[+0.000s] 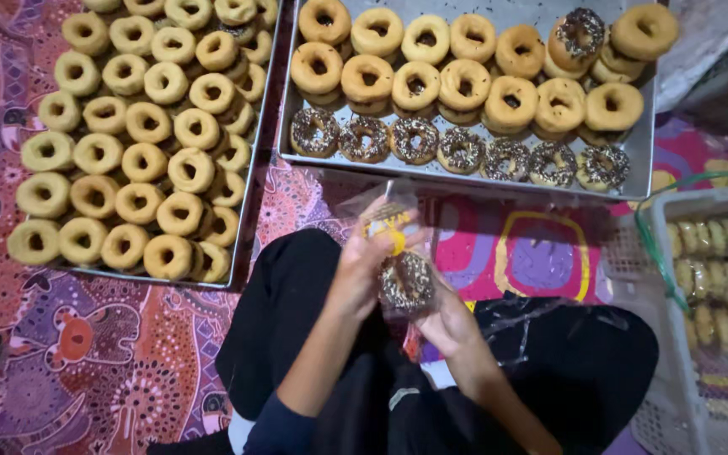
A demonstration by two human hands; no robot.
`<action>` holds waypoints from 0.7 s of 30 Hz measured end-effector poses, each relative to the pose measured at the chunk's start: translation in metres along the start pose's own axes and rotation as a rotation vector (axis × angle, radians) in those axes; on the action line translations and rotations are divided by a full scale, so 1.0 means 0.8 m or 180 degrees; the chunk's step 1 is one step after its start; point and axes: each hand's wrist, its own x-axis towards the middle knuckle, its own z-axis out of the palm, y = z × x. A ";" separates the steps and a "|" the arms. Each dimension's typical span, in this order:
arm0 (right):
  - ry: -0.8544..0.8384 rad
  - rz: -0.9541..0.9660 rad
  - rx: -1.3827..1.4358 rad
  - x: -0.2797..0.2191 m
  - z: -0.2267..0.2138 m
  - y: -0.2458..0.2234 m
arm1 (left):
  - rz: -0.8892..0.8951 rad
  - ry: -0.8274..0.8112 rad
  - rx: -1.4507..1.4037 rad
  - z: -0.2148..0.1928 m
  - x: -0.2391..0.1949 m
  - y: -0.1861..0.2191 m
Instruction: The person sits on a patterned floor mat and repeatedly picks donuts from metal trays. They place each donut into a small clear plastic bag and set the bagged donuts into a white basket. The person handles both plain and chocolate-sprinkled donuts throughout the clip.
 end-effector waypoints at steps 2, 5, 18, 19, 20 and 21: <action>-0.0090 0.0019 -0.0089 -0.021 0.013 -0.018 | 0.0082 0.0182 0.0163 0.021 -0.011 -0.010; -0.0290 -0.0378 -0.0986 -0.051 0.046 -0.045 | 0.0006 0.0413 -0.0255 0.038 -0.015 -0.025; -0.0094 -0.3152 -0.5672 -0.134 0.098 -0.133 | -0.0039 -0.0489 0.1045 0.073 -0.089 -0.048; 0.0126 -0.3107 -0.5569 -0.138 0.100 -0.136 | 0.0111 -0.0566 0.1406 0.078 -0.096 -0.042; 0.0310 -0.3011 -0.5477 -0.143 0.102 -0.135 | 0.0259 -0.0508 0.1617 0.082 -0.109 -0.040; 0.0492 -0.2913 -0.5384 -0.148 0.105 -0.133 | 0.0415 -0.0458 0.1783 0.085 -0.121 -0.039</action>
